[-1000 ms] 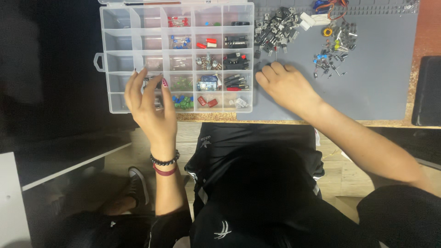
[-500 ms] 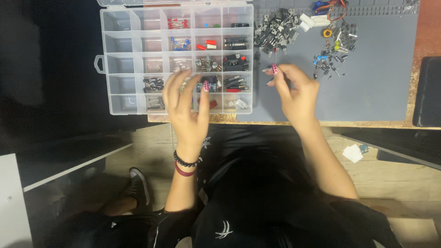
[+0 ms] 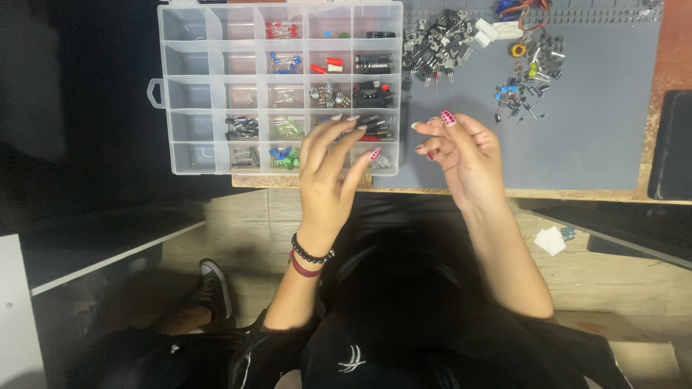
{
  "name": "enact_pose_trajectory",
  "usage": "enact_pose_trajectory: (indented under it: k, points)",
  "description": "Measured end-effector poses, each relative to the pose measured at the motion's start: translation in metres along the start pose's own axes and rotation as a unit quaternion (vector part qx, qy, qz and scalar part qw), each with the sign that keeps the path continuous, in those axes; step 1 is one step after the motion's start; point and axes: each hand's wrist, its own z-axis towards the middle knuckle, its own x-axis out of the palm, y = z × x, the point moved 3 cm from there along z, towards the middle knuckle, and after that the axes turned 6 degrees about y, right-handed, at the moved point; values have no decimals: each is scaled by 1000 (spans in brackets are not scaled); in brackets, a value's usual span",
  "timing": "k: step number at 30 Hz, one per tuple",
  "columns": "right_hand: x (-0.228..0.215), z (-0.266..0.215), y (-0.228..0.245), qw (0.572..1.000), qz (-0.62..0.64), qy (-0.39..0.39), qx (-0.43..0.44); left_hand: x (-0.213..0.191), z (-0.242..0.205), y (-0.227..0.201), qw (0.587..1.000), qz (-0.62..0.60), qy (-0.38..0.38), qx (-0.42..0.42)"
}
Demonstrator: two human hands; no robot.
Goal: The person sorts small electronic components from a compartmentalized storage box onto a gray work mat. They pick up individual items, inspect them, and place them into piles on the mat, occasionally returning items to the box.
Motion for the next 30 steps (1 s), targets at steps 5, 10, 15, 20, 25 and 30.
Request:
enact_pose_trajectory:
  k: [5,10,15,20,25,30]
  points:
    - [3,-3,-3,997,-64,19,-34,3,0,-6,1000,-21,5,1]
    - [24,-13,-10,997,-53,1,-52,24,2,-21,999,-24,-8,24]
    - [41,-28,-16,970,-173,-73,-156,46,4,-27,989,99,-42,99]
    - [71,-41,-1,960,-185,-87,-192,53,3,-29,986,131,-60,88]
    - [61,-42,-4,943,-236,-58,-229,43,6,-32,998,-2,-39,46]
    - [56,-40,-7,942,-212,2,-261,46,2,-25,935,-326,10,-142]
